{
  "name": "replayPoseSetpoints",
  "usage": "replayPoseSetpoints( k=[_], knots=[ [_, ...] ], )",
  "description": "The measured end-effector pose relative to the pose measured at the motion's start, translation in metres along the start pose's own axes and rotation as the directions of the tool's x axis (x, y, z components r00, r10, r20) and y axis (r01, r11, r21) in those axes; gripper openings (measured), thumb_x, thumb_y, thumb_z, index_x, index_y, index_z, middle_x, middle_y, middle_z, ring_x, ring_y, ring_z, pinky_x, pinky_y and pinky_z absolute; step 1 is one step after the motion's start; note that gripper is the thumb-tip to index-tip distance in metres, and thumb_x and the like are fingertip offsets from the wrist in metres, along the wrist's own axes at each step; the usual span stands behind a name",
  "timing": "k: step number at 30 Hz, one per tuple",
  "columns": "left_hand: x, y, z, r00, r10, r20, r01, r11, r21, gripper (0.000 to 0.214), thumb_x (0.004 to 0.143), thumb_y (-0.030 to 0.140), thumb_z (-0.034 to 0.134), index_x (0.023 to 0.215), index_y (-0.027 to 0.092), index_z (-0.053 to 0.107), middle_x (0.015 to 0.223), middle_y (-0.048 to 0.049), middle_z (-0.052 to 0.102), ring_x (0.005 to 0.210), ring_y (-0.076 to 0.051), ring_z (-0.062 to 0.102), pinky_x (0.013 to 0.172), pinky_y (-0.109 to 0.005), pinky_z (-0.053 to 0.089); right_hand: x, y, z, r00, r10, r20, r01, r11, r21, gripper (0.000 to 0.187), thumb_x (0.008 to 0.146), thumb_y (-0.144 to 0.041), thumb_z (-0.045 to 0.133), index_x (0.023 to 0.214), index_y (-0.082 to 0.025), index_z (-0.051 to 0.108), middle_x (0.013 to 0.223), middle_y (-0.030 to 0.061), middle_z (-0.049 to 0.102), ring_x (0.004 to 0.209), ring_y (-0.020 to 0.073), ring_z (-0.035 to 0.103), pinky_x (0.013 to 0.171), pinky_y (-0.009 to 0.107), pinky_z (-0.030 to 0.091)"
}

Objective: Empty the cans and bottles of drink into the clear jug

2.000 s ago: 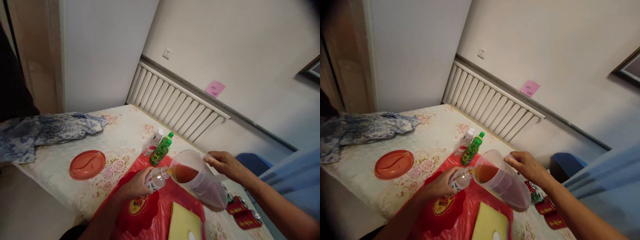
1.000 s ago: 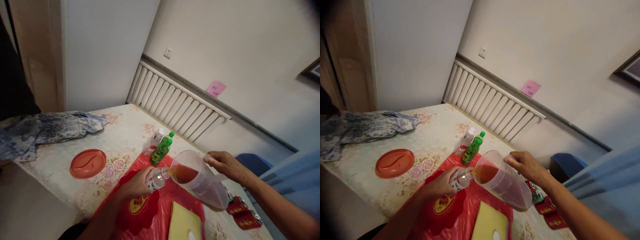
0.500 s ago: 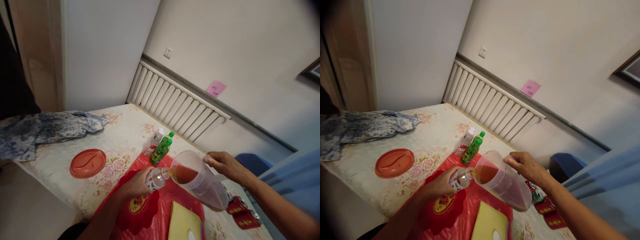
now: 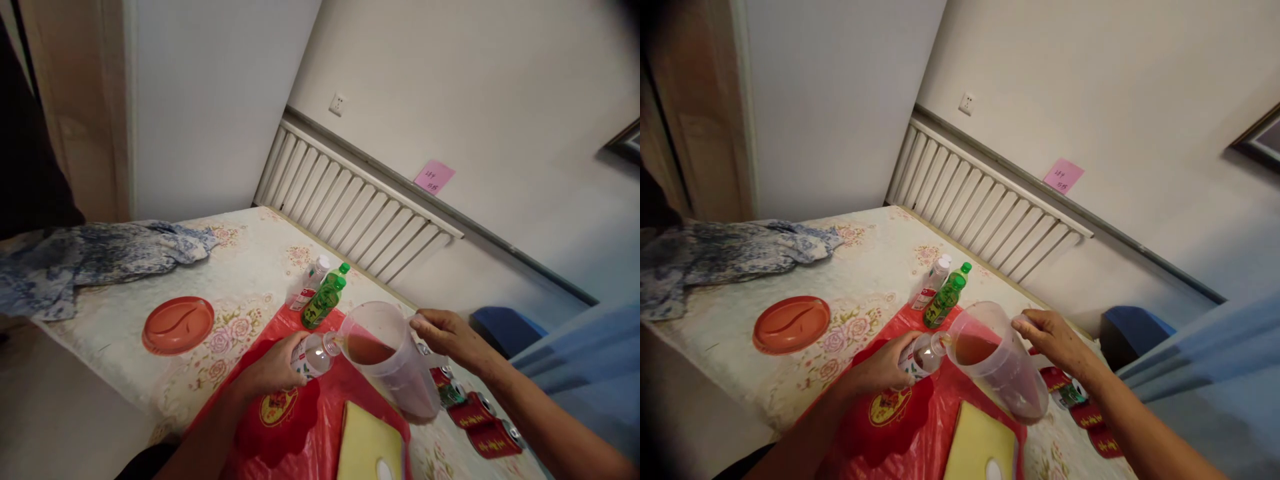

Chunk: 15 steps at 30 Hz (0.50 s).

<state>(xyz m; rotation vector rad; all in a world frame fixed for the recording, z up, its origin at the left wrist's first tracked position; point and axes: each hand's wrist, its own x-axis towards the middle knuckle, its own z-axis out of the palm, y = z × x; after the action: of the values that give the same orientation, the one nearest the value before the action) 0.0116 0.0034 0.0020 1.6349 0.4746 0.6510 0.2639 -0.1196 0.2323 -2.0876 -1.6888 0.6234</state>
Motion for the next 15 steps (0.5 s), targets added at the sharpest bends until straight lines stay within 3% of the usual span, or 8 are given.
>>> replayPoseSetpoints(
  k=[8,15],
  knots=[
    [0.003,-0.007,-0.003,1.000,0.018,0.003,-0.017,0.988,-0.153,0.075,0.055,0.008,0.065,0.127,0.023,0.050,0.123,-0.0025,0.065,0.111,-0.024,0.061,0.090,-0.029,0.049,0.000,0.050,0.026,0.989,-0.001,-0.145,0.053,0.934,0.353,0.054,0.083,-0.064,0.057,0.053,-0.021,0.042,0.048,-0.0059,0.037,0.048,0.0093,0.028,0.048,0.025,0.023],
    [0.005,-0.014,-0.004,1.000,0.013,-0.024,-0.016,0.987,-0.159,0.074,0.057,0.010,0.066,0.128,0.022,0.049,0.122,-0.0035,0.065,0.109,-0.025,0.061,0.091,-0.031,0.049,0.004,0.071,0.063,0.925,0.266,-0.270,-0.015,0.738,0.675,0.039,0.073,-0.052,0.064,0.054,-0.023,0.047,0.052,-0.0014,0.045,0.048,0.0133,0.038,0.045,0.028,0.033]
  ],
)
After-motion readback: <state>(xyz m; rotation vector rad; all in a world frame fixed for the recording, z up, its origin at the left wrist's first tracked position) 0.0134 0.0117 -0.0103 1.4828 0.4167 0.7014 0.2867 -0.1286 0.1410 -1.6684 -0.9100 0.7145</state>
